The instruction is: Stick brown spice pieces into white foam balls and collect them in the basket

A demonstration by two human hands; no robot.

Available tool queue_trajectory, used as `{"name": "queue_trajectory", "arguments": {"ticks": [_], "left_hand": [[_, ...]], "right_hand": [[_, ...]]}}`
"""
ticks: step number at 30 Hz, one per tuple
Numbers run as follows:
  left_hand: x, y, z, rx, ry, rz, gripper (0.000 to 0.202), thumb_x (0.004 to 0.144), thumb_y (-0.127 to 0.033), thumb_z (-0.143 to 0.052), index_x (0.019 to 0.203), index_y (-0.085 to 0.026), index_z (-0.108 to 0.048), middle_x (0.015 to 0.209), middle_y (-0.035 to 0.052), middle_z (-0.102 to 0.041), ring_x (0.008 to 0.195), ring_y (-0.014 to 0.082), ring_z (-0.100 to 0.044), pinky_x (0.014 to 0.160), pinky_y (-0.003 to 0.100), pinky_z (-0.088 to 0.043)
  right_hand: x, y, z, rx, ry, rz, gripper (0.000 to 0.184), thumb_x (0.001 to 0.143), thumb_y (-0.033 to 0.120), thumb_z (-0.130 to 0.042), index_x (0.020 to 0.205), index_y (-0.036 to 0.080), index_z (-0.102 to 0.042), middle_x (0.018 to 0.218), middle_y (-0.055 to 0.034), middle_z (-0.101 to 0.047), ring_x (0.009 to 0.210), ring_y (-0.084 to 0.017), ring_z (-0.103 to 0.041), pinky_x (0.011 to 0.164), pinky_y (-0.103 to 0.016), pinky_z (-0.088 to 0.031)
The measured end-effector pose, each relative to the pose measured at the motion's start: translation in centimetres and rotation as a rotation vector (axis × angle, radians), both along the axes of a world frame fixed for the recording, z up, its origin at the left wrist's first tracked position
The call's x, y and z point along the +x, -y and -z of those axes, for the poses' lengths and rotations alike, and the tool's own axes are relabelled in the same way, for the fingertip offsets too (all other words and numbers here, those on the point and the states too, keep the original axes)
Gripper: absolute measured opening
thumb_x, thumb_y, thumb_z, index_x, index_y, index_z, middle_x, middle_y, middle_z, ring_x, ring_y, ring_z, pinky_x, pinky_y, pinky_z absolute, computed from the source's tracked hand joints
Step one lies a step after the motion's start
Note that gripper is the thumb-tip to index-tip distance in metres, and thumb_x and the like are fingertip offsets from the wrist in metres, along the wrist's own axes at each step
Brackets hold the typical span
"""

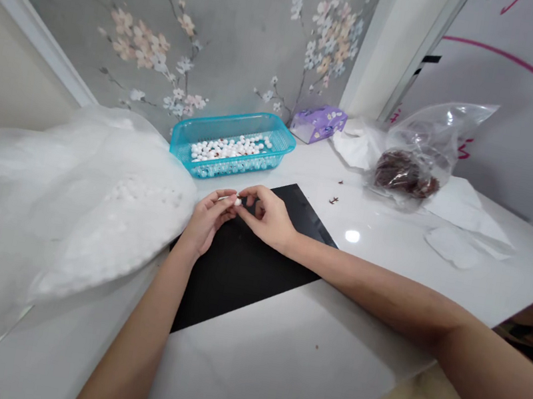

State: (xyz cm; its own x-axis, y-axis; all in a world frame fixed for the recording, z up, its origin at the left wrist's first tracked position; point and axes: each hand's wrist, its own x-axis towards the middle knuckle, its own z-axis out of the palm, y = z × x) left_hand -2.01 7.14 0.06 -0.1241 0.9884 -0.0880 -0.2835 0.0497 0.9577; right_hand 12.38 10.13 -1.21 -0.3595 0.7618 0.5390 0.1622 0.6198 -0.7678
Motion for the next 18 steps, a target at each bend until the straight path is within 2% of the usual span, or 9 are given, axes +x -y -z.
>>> {"name": "queue_trajectory", "arguments": {"ticks": [6,12,18], "left_hand": [[0.00,-0.01,-0.24,-0.028,0.033,-0.006,0.022,0.066,-0.027,-0.070,0.086,-0.018,-0.066,0.073,-0.0019,-0.064,0.066,0.0069,-0.058,0.067,0.018,-0.045],[0.00,0.07,-0.36,-0.023,0.026,0.028,0.020,0.066,-0.026,-0.069,0.085,-0.018,-0.069,0.076,-0.0010,-0.065,0.068,0.0065,-0.058,0.067,0.017,-0.045],[-0.10,-0.03,-0.23,-0.020,0.014,0.019,0.019,0.064,-0.025,-0.071,0.083,-0.019,-0.069,0.076,-0.0014,-0.065,0.067,0.0064,-0.057,0.067,0.017,-0.045]], "right_hand": [[-0.10,-0.23,0.15,-0.047,-0.018,0.059,0.023,0.079,0.032,-0.057,0.095,0.016,-0.052,0.075,0.0028,-0.048,0.046,-0.004,-0.037,0.047,-0.020,-0.034],[-0.17,-0.47,0.41,-0.020,-0.015,0.047,0.016,0.081,0.031,-0.055,0.087,0.016,-0.054,0.075,0.0012,-0.051,0.052,-0.006,-0.041,0.049,-0.021,-0.035],[-0.21,-0.54,0.46,-0.047,-0.010,0.049,0.013,0.080,0.027,-0.054,0.088,0.016,-0.054,0.075,0.0011,-0.052,0.052,-0.006,-0.041,0.050,-0.021,-0.036]]}}
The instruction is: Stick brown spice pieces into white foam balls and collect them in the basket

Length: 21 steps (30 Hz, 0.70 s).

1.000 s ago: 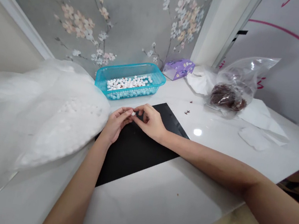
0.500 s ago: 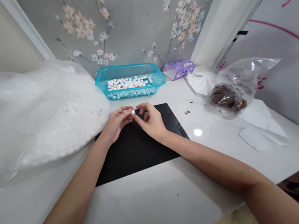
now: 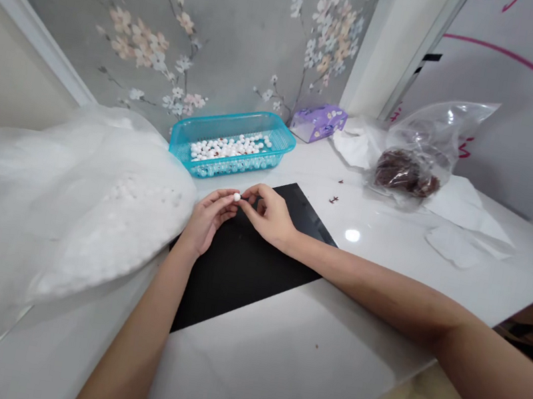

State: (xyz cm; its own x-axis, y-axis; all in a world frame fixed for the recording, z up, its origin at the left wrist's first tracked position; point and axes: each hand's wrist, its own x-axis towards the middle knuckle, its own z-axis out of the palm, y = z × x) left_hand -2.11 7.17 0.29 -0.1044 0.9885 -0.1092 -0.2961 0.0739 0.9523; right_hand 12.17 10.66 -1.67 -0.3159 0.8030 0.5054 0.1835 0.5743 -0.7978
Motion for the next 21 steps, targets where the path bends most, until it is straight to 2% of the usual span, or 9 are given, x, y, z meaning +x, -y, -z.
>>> {"name": "queue_trajectory", "arguments": {"ticks": [12,21], "left_hand": [[0.20,0.24,0.09,0.017,-0.073,0.022,0.028,0.062,-0.024,-0.076,0.088,-0.020,-0.068,0.084,-0.0017,-0.067,0.074,0.0066,-0.057,0.072,0.018,-0.043],[0.18,0.00,0.28,0.008,-0.047,0.003,0.021,0.064,-0.026,-0.073,0.084,-0.018,-0.068,0.080,-0.0017,-0.065,0.072,0.0072,-0.057,0.071,0.019,-0.044]], "right_hand": [[0.23,0.26,-0.15,0.015,0.025,-0.030,0.017,0.078,0.020,-0.051,0.094,0.017,-0.052,0.077,0.0028,-0.048,0.050,-0.004,-0.039,0.050,-0.020,-0.034],[0.17,0.25,-0.42,-0.020,0.023,-0.010,0.017,0.080,0.029,-0.053,0.093,0.017,-0.054,0.076,0.0028,-0.049,0.049,-0.005,-0.038,0.049,-0.020,-0.034]]}}
